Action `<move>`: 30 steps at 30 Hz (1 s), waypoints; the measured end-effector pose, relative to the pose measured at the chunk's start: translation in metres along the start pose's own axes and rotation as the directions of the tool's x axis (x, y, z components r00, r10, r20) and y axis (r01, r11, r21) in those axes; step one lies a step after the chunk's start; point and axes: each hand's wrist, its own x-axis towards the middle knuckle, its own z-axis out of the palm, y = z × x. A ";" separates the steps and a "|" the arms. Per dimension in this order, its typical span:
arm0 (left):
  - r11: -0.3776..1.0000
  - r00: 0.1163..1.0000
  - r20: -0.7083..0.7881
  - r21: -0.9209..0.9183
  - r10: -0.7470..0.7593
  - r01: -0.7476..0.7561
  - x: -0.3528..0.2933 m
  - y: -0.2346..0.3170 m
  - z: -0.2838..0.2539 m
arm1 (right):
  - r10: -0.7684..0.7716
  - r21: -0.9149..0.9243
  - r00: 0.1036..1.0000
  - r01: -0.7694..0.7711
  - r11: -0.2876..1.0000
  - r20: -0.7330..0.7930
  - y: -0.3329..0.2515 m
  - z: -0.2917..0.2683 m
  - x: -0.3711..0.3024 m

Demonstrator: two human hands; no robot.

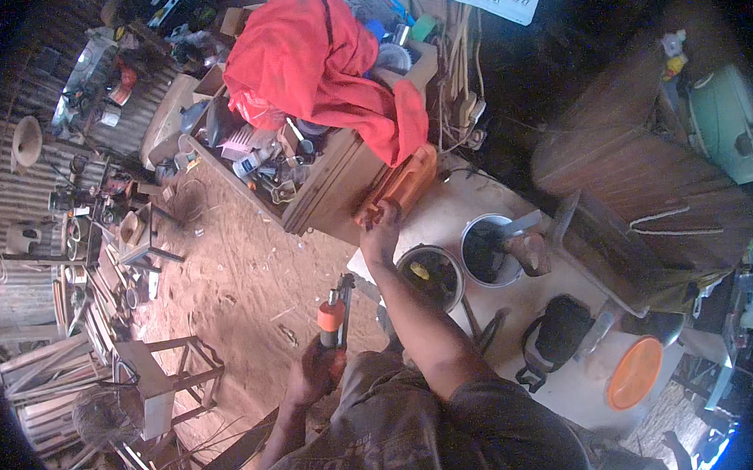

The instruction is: The person connects an air hose to a nail gun, positions a wooden slat onto a frame, and uses the nail gun to fasten the slat. They then use a hammer to tap the slat flush with the frame.

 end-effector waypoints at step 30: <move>0.977 0.977 -0.008 -0.024 -0.214 0.214 -0.014 0.011 -0.011 | 0.155 -0.509 0.988 -0.146 0.848 -0.026 -0.044 -0.045 0.137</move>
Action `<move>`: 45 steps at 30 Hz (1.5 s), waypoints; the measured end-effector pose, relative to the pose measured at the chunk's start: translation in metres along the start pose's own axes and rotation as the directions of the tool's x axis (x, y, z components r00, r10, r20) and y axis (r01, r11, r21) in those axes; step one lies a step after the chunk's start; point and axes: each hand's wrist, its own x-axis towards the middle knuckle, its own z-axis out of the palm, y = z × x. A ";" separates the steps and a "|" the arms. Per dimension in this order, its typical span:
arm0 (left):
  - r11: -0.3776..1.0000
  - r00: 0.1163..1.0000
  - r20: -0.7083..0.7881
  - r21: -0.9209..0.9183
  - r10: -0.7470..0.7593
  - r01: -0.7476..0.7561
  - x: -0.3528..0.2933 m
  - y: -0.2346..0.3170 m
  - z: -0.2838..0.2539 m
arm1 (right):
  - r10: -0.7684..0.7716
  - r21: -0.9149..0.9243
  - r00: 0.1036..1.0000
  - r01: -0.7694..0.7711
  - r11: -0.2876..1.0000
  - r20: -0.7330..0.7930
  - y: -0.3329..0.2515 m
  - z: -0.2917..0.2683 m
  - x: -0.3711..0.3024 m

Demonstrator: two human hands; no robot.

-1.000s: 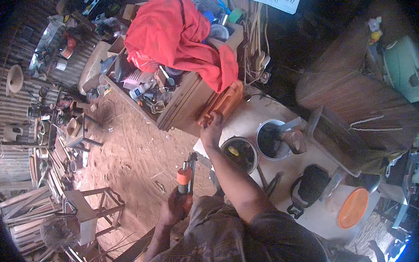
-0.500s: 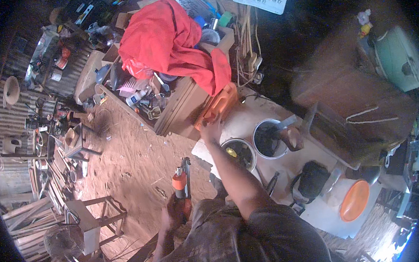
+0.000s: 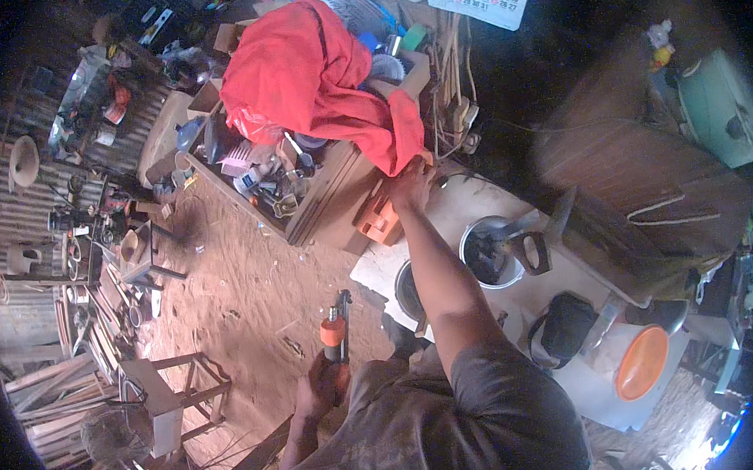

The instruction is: The person connects an air hose to a nail gun, positions a wooden slat onto a frame, and uses the nail gun to fasten the slat. They then use a hammer to tap the slat flush with the frame.

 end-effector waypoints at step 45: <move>0.978 0.984 -0.053 0.133 0.168 -0.159 0.006 0.010 0.021 | -0.631 -0.004 0.772 0.633 0.774 -0.077 -0.010 -0.013 0.076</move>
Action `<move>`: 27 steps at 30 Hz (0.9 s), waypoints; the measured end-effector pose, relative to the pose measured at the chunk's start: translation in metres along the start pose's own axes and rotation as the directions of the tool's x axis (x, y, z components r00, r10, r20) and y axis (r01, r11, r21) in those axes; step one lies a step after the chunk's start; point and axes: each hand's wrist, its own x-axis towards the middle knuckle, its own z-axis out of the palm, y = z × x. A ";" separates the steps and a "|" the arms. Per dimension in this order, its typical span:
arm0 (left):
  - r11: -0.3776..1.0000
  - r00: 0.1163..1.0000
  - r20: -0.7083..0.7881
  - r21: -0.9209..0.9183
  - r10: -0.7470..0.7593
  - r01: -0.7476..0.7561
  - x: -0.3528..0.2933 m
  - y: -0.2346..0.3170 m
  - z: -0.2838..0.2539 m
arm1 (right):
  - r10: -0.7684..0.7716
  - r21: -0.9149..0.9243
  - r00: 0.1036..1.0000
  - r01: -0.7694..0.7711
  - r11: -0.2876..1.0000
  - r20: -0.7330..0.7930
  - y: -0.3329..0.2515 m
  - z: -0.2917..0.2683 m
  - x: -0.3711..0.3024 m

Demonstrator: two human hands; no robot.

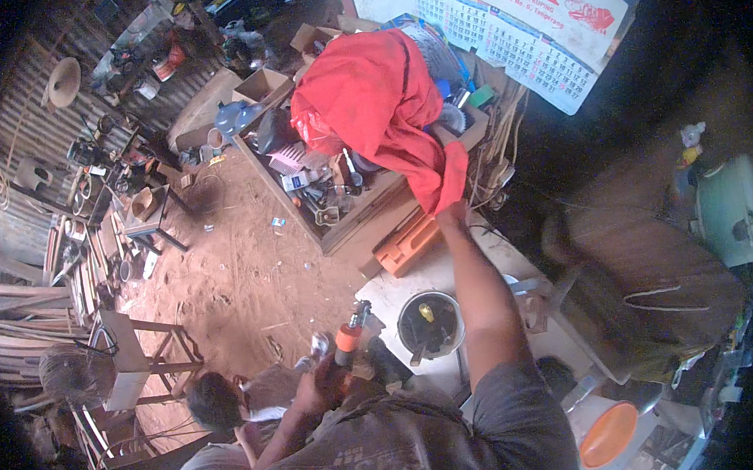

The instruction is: The person connects an air hose to a nail gun, positions a wooden slat onto a frame, and uses the nail gun to fasten the slat. They then use a hammer to tap the slat flush with the frame.

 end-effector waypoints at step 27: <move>0.991 0.991 0.025 -0.014 -0.131 0.131 0.000 0.004 0.008 | 0.667 -0.097 0.740 -0.660 0.745 0.081 -0.024 0.034 -0.063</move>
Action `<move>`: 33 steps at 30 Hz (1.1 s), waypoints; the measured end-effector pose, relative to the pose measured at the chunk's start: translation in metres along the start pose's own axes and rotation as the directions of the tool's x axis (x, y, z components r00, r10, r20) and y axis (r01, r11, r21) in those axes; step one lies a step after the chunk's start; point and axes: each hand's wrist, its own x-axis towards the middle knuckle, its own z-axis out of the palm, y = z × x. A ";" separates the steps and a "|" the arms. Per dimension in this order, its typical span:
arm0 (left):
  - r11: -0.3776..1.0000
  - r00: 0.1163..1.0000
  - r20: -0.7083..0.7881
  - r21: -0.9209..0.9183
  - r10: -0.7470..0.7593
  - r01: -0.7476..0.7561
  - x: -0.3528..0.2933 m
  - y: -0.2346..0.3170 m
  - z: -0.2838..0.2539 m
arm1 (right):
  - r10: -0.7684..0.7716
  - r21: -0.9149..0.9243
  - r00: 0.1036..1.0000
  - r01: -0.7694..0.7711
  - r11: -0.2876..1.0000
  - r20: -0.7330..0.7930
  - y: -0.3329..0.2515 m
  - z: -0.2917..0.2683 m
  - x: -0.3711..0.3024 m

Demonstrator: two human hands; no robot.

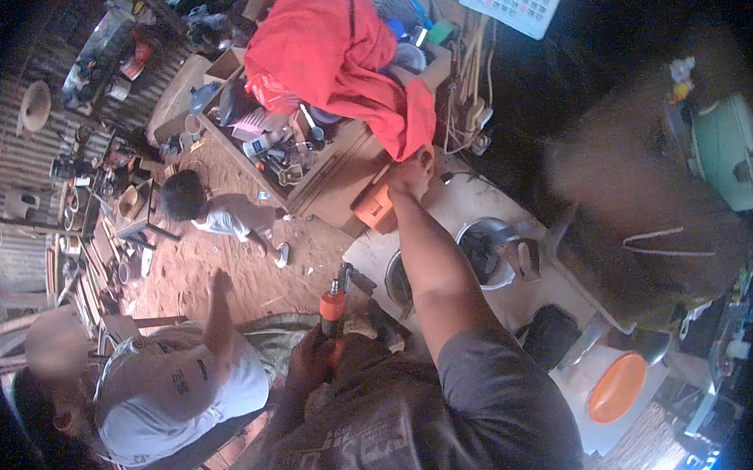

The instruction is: The person connects an air hose to a nail gun, positions a wooden slat onto a frame, and uses the nail gun to fasten the slat. They then use a hammer to tap the slat flush with the frame.

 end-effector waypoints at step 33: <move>0.987 0.997 -0.023 -0.149 -0.071 0.067 0.006 -0.050 -0.034 | 0.150 -0.110 0.936 -0.121 0.987 0.319 -0.040 0.047 -0.190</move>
